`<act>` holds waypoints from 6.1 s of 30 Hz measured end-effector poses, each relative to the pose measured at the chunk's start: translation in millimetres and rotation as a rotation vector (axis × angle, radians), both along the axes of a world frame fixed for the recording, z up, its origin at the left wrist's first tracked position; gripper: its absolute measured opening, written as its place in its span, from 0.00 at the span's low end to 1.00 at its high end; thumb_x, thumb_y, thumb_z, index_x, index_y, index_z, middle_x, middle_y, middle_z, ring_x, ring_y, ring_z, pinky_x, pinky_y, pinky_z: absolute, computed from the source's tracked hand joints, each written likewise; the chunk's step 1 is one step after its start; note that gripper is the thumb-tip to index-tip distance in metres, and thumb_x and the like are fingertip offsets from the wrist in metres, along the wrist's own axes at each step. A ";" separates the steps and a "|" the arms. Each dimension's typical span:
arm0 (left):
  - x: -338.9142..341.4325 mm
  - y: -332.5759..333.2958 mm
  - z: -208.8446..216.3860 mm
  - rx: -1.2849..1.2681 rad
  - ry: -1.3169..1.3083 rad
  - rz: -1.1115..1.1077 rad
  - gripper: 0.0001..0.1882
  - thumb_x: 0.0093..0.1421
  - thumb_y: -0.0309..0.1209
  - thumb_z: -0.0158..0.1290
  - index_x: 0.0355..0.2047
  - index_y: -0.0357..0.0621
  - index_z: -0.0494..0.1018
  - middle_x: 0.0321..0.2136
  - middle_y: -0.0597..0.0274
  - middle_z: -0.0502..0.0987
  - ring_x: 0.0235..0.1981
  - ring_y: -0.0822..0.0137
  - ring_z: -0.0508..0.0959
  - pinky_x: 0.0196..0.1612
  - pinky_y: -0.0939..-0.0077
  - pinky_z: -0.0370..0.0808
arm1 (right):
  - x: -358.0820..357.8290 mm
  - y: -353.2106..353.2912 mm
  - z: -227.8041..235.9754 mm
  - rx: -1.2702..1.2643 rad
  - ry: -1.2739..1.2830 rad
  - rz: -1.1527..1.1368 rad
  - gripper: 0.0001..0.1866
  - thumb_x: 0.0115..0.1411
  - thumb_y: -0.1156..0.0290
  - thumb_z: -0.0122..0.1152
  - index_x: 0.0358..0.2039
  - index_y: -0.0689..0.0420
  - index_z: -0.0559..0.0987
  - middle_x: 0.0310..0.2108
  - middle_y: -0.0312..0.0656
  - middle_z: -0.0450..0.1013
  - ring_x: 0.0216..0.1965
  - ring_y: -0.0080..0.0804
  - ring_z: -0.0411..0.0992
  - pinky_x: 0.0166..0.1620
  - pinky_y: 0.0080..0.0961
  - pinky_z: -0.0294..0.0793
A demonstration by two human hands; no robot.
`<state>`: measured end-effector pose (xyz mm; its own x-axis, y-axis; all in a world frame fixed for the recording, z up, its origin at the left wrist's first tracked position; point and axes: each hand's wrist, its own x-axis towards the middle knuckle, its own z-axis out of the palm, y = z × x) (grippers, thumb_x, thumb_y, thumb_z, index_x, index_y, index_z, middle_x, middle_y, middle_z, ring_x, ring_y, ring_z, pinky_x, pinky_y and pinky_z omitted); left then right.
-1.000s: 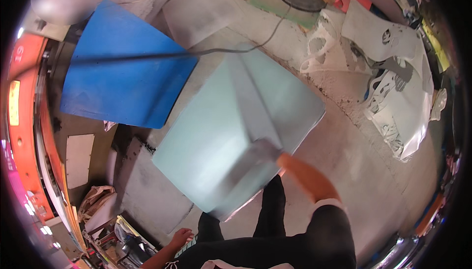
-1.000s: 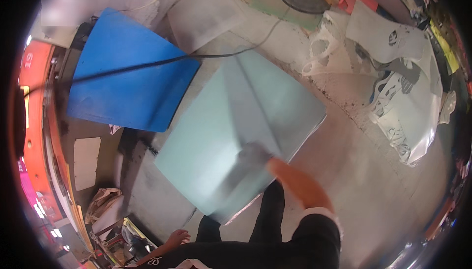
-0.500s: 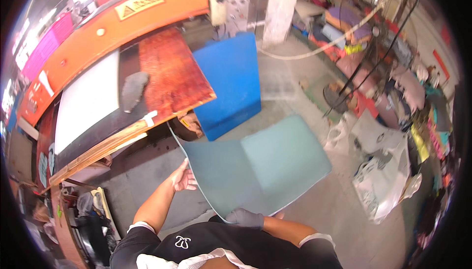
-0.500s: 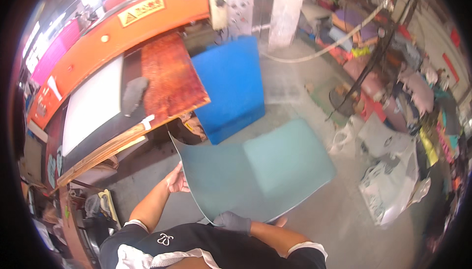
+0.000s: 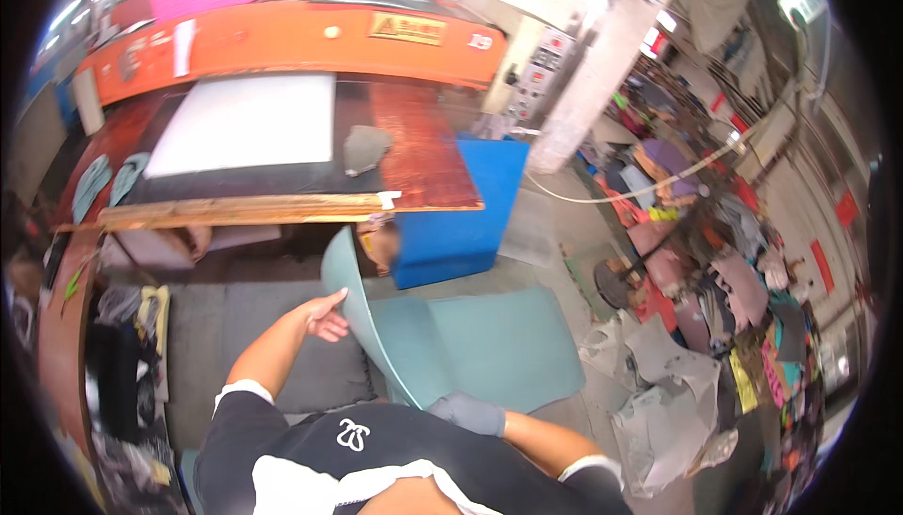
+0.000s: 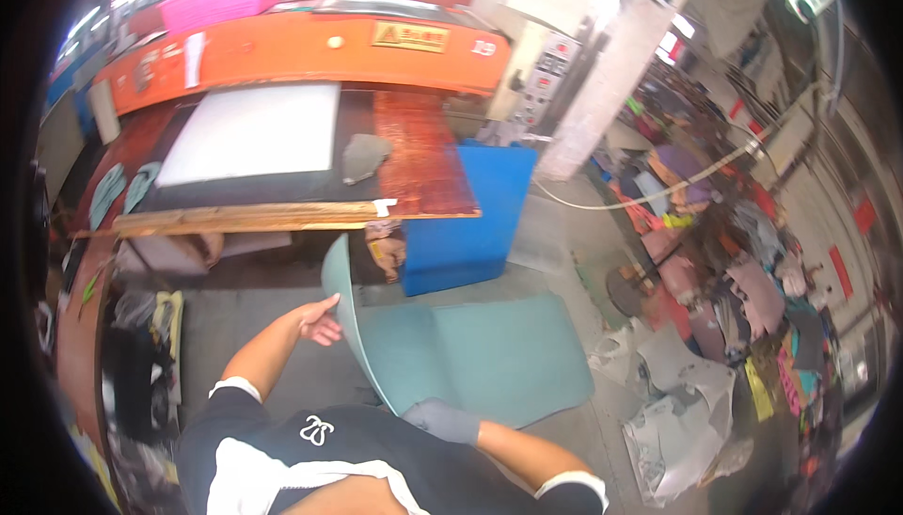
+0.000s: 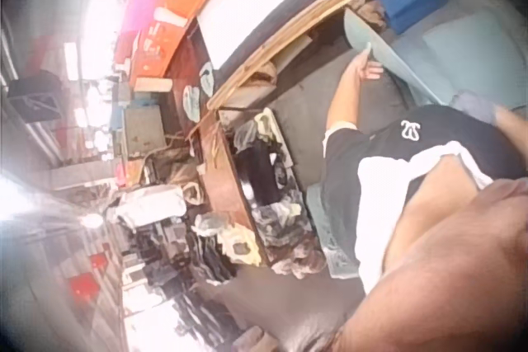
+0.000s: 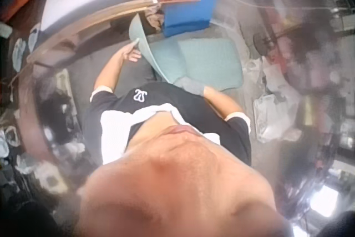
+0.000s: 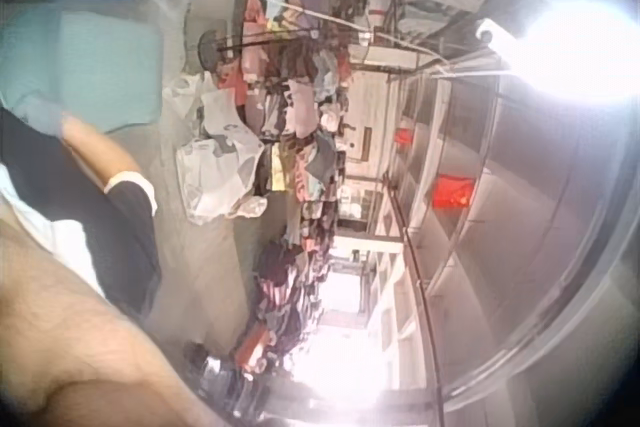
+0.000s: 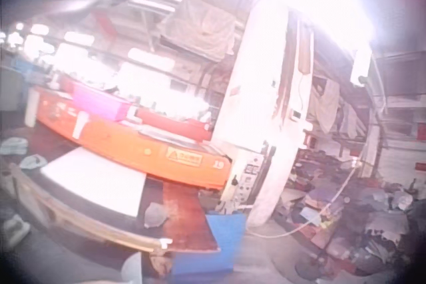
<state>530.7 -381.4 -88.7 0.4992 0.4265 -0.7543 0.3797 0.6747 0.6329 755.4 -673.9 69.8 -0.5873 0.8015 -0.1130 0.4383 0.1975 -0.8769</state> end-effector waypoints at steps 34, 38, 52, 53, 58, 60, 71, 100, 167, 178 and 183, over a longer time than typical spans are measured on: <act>-381.1 63.6 273.1 1.084 -0.982 1.171 0.29 0.66 0.54 0.31 0.15 0.49 0.62 0.02 0.72 0.54 0.03 0.75 0.55 0.10 0.81 0.54 | -58.6 174.3 321.5 1.256 -0.656 -0.824 0.12 0.61 0.67 0.52 0.34 0.66 0.70 0.34 0.48 0.68 0.36 0.39 0.67 0.39 0.29 0.65; -432.3 217.1 375.9 1.429 -0.887 1.153 0.24 0.65 0.49 0.40 0.18 0.48 0.65 0.07 0.72 0.57 0.10 0.76 0.58 0.16 0.81 0.56 | -73.6 330.4 340.7 1.172 -0.258 -0.880 0.10 0.62 0.68 0.51 0.32 0.62 0.72 0.27 0.30 0.65 0.30 0.17 0.61 0.32 0.16 0.60; -534.2 317.2 52.8 1.257 0.654 0.182 0.39 0.49 0.38 0.60 0.57 0.37 0.56 0.54 0.41 0.60 0.56 0.46 0.62 0.57 0.60 0.62 | -160.1 465.0 -106.4 0.240 0.003 -1.177 0.24 0.56 0.56 0.59 0.43 0.64 0.72 0.34 0.38 0.71 0.37 0.25 0.66 0.42 0.23 0.67; -541.8 295.7 38.6 1.265 0.623 0.262 0.37 0.50 0.37 0.60 0.56 0.36 0.57 0.50 0.44 0.64 0.52 0.50 0.67 0.53 0.62 0.65 | -160.2 463.4 -113.2 0.264 0.129 -1.198 0.23 0.56 0.57 0.59 0.43 0.64 0.72 0.33 0.38 0.71 0.36 0.24 0.66 0.41 0.23 0.67; -541.9 263.0 59.7 0.620 0.195 0.709 0.23 0.56 0.34 0.56 0.49 0.34 0.65 0.36 0.58 0.75 0.35 0.68 0.75 0.38 0.73 0.73 | -157.9 488.7 -80.1 -0.136 0.086 -1.189 0.10 0.56 0.66 0.58 0.33 0.60 0.74 0.25 0.29 0.68 0.28 0.16 0.62 0.31 0.17 0.63; -536.8 263.9 68.5 0.321 0.093 0.765 0.17 0.58 0.31 0.54 0.45 0.34 0.69 0.31 0.63 0.77 0.31 0.73 0.75 0.35 0.77 0.72 | -157.0 485.5 -77.5 -0.264 0.018 -1.214 0.07 0.57 0.67 0.58 0.29 0.56 0.75 0.23 0.26 0.66 0.25 0.14 0.60 0.30 0.14 0.61; -490.6 431.9 128.4 1.028 0.246 0.658 0.13 0.57 0.29 0.52 0.41 0.37 0.73 0.34 0.60 0.78 0.35 0.71 0.75 0.40 0.73 0.72 | -148.2 659.7 -8.7 0.458 -0.375 -1.113 0.16 0.57 0.63 0.54 0.39 0.63 0.74 0.36 0.50 0.73 0.38 0.41 0.71 0.43 0.33 0.69; -517.3 359.4 90.6 1.360 0.802 0.293 0.16 0.58 0.42 0.49 0.25 0.41 0.69 0.24 0.45 0.74 0.30 0.42 0.74 0.31 0.51 0.69 | -155.5 583.8 -62.0 0.264 -0.308 -1.054 0.16 0.58 0.63 0.55 0.37 0.64 0.73 0.23 0.43 0.72 0.27 0.30 0.70 0.33 0.30 0.68; -488.5 372.1 33.8 1.335 0.743 0.552 0.17 0.57 0.37 0.53 0.21 0.35 0.65 0.24 0.45 0.69 0.30 0.46 0.69 0.36 0.55 0.65 | -117.7 537.2 -59.9 0.150 -0.458 -1.207 0.18 0.57 0.58 0.59 0.22 0.62 0.73 0.26 0.43 0.68 0.29 0.34 0.66 0.35 0.31 0.66; -534.3 324.3 17.3 1.353 0.985 0.553 0.15 0.64 0.35 0.43 0.37 0.32 0.70 0.33 0.43 0.72 0.36 0.46 0.71 0.43 0.58 0.67 | -147.3 560.7 -99.2 0.450 -0.456 -1.006 0.13 0.55 0.63 0.57 0.25 0.61 0.73 0.27 0.51 0.68 0.34 0.50 0.67 0.40 0.43 0.65; -426.7 318.8 40.4 1.522 1.086 0.555 0.15 0.60 0.34 0.50 0.40 0.34 0.68 0.43 0.39 0.70 0.46 0.46 0.70 0.50 0.60 0.65 | -34.8 535.1 -66.5 0.626 -0.511 -1.110 0.25 0.50 0.55 0.64 0.40 0.61 0.70 0.38 0.52 0.68 0.41 0.51 0.67 0.44 0.43 0.67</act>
<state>104.0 -62.6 -48.3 -0.2467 0.8354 0.4912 0.9197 0.0421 0.3904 720.6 -138.8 3.3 0.3872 0.8154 0.4303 0.8685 -0.1661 -0.4670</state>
